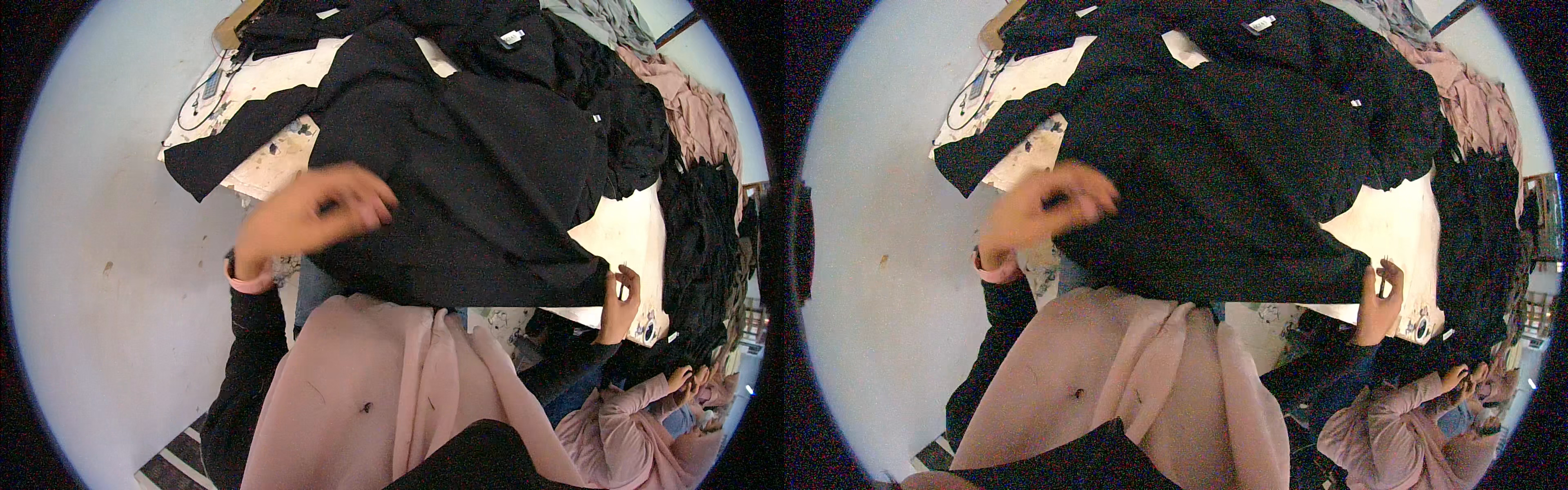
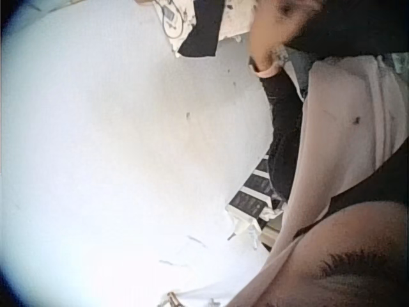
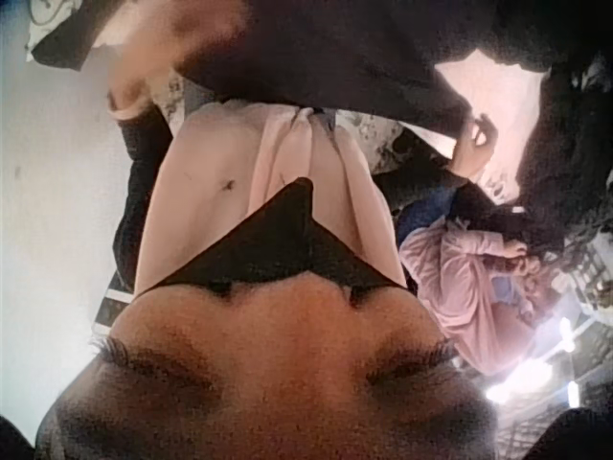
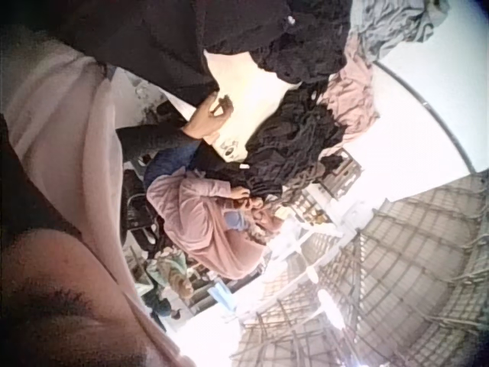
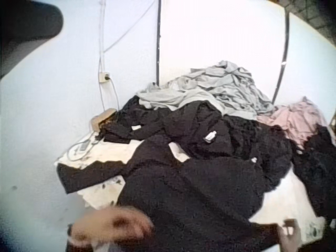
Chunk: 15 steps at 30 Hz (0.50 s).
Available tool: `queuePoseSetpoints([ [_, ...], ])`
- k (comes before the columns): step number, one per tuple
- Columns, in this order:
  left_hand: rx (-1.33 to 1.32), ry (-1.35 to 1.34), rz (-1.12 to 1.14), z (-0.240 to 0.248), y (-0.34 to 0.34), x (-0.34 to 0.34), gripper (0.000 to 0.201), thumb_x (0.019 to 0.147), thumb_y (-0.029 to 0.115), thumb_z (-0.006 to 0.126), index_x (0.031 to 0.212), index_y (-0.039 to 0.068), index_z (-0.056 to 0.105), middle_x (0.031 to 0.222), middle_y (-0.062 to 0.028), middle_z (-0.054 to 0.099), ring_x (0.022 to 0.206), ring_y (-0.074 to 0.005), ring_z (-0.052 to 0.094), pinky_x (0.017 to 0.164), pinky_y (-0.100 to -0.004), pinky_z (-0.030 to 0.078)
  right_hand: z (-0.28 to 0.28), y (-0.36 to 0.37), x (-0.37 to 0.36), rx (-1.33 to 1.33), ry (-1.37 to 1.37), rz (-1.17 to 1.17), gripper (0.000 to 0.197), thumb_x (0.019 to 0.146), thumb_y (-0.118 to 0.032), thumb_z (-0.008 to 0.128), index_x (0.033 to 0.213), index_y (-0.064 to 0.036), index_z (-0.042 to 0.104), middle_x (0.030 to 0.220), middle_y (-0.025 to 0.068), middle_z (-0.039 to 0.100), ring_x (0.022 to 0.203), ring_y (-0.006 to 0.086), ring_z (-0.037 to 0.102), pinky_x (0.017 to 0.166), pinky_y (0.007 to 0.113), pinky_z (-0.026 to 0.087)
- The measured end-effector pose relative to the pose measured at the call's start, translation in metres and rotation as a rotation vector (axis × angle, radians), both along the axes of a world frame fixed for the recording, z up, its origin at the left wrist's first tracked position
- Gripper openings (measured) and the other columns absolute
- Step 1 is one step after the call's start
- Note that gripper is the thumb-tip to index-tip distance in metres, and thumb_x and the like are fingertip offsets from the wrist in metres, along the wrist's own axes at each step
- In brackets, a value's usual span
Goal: The person uses small scissors to trim loose threads and tags from a black garment laid on a white worktable. They repeatedly reposition the garment, cut threads at seams and edges, and remove small fabric scraps. The garment remains on the table throughout the clip.
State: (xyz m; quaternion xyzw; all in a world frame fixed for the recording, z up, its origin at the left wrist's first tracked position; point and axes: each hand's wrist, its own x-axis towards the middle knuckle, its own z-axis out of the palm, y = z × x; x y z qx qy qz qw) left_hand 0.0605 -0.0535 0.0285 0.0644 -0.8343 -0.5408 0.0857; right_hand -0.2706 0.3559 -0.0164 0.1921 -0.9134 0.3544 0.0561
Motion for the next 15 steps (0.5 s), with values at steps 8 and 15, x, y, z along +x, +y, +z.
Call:
queuePoseSetpoints([
  [8, -0.412, -0.495, 0.530, -0.078, -0.094, -0.023, 0.067, 0.101, 0.057, 0.046, 0.111, -0.005, 0.070, 0.099, -0.0284, 0.071, 0.097, -0.0377, 0.071, 0.090, -0.0439, 0.052, -0.024, -0.119, 0.004, -0.324, -0.384, 0.141, 0.040, 0.093, -0.028, 0.074, 0.113, 0.0054, 0.068, 0.102, 0.0070, 0.068, 0.095, 0.0151, 0.059, 0.091, 0.027, 0.044],
  [15, 0.600, 0.528, 0.503, -0.051, -0.071, 0.018, 0.063, 0.093, 0.020, 0.071, 0.144, -0.004, 0.044, 0.138, -0.0153, 0.057, 0.122, -0.0243, 0.058, 0.110, -0.0348, 0.042, 0.022, -0.079, -0.001, -0.463, -0.337, 0.129, 0.018, 0.094, -0.022, 0.071, 0.090, -0.0060, 0.065, 0.077, -0.0063, 0.054, 0.071, 0.0057, 0.042, 0.064, 0.023, 0.031],
])
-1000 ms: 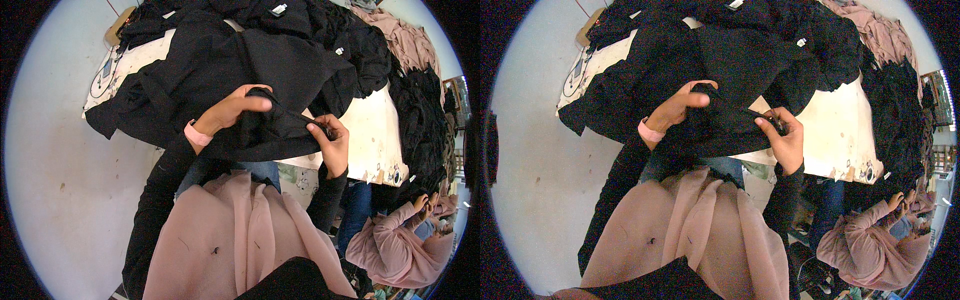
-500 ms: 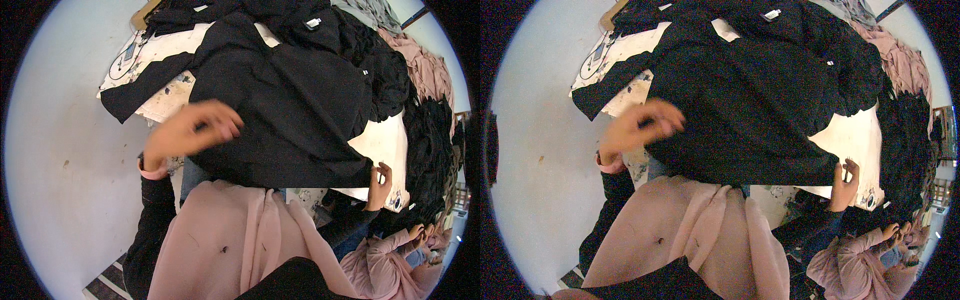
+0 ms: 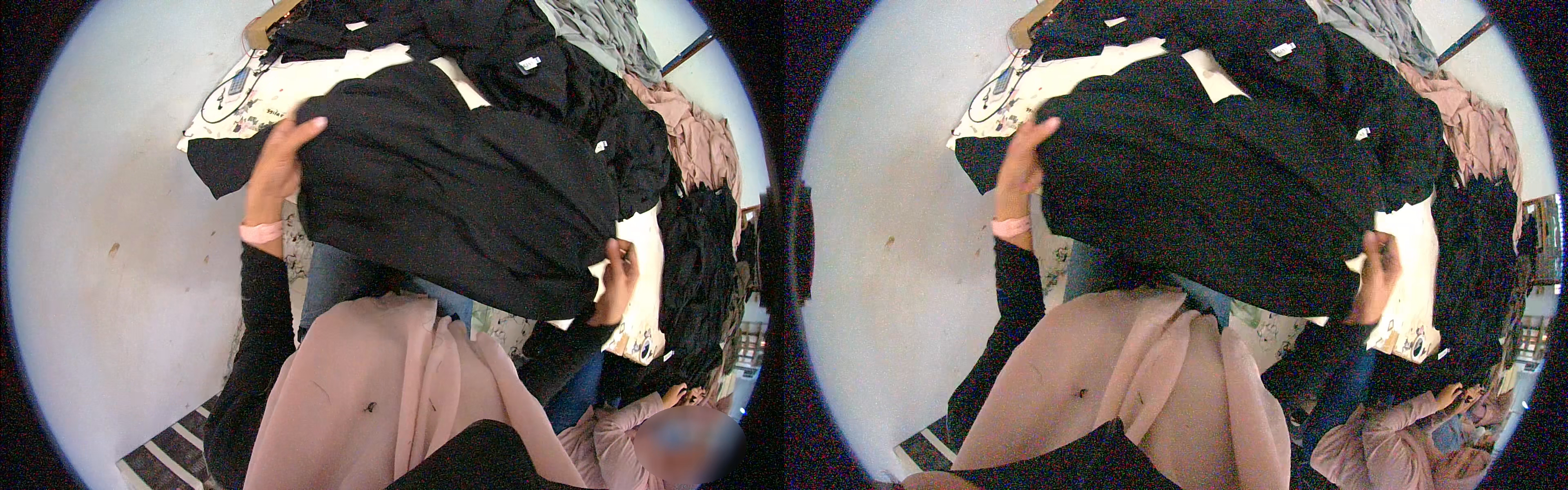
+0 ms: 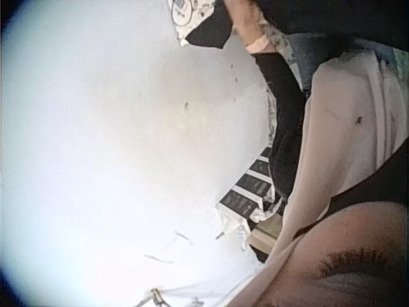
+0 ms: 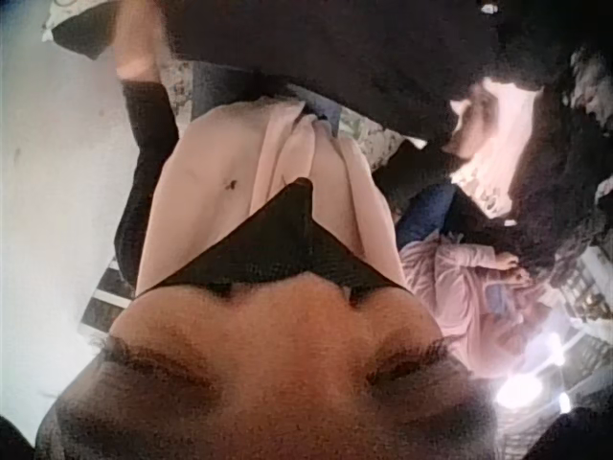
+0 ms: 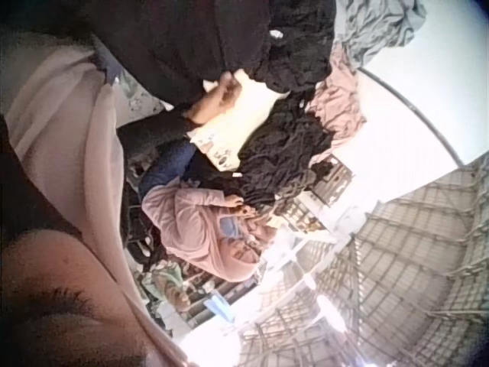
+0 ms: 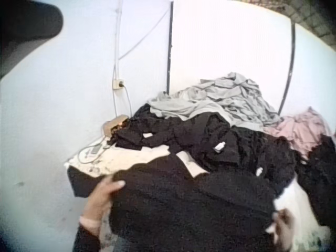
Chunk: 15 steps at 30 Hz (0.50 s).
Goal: The person uses small scissors to trim loose threads and tags from a black garment laid on a white worktable. They repeatedly reposition the garment, cut threads at seams and edges, and remove small fabric scraps. The garment remains on the table throughout the clip.
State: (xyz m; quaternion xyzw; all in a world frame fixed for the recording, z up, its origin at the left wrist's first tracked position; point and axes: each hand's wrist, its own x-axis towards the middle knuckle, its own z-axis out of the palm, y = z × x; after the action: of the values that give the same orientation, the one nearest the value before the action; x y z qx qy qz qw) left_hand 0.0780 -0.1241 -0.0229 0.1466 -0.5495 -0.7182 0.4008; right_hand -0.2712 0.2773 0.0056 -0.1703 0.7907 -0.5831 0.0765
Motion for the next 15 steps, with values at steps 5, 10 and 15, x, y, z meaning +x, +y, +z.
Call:
queuePoseSetpoints([
  [5, 0.171, 0.420, -0.158, 0.065, -0.013, 0.021, 0.060, 0.095, 0.011, 0.066, 0.148, -0.001, 0.039, 0.134, -0.0175, 0.059, 0.120, -0.0257, 0.061, 0.106, -0.0363, 0.048, 0.054, 0.017, -0.012, -0.674, 0.104, -0.108, 0.013, 0.095, -0.017, 0.070, 0.101, -0.0062, 0.066, 0.093, -0.0042, 0.061, 0.084, 0.0062, 0.054, 0.074, 0.020, 0.039],
  [10, -0.331, -0.093, 0.091, 0.133, -0.045, -0.034, 0.090, 0.086, 0.005, 0.077, 0.157, 0.010, 0.022, 0.131, -0.0229, 0.062, 0.111, -0.0235, 0.065, 0.095, -0.0362, 0.054, 0.112, -0.008, -0.057, -0.024, 0.679, -0.001, 0.018, 0.095, -0.012, 0.070, 0.109, 0.0004, 0.069, 0.102, 0.0044, 0.070, 0.096, 0.0132, 0.062, 0.087, 0.025, 0.047],
  [15, -0.664, 0.262, 0.295, 0.174, -0.028, -0.032, 0.101, 0.086, 0.003, 0.077, 0.161, 0.015, 0.011, 0.141, -0.0281, 0.053, 0.122, -0.0285, 0.060, 0.101, -0.0388, 0.053, 0.136, 0.030, -0.077, -0.382, 0.900, -0.249, 0.023, 0.095, -0.008, 0.069, 0.114, 0.0040, 0.064, 0.111, 0.0117, 0.070, 0.101, 0.0180, 0.064, 0.091, 0.030, 0.050],
])
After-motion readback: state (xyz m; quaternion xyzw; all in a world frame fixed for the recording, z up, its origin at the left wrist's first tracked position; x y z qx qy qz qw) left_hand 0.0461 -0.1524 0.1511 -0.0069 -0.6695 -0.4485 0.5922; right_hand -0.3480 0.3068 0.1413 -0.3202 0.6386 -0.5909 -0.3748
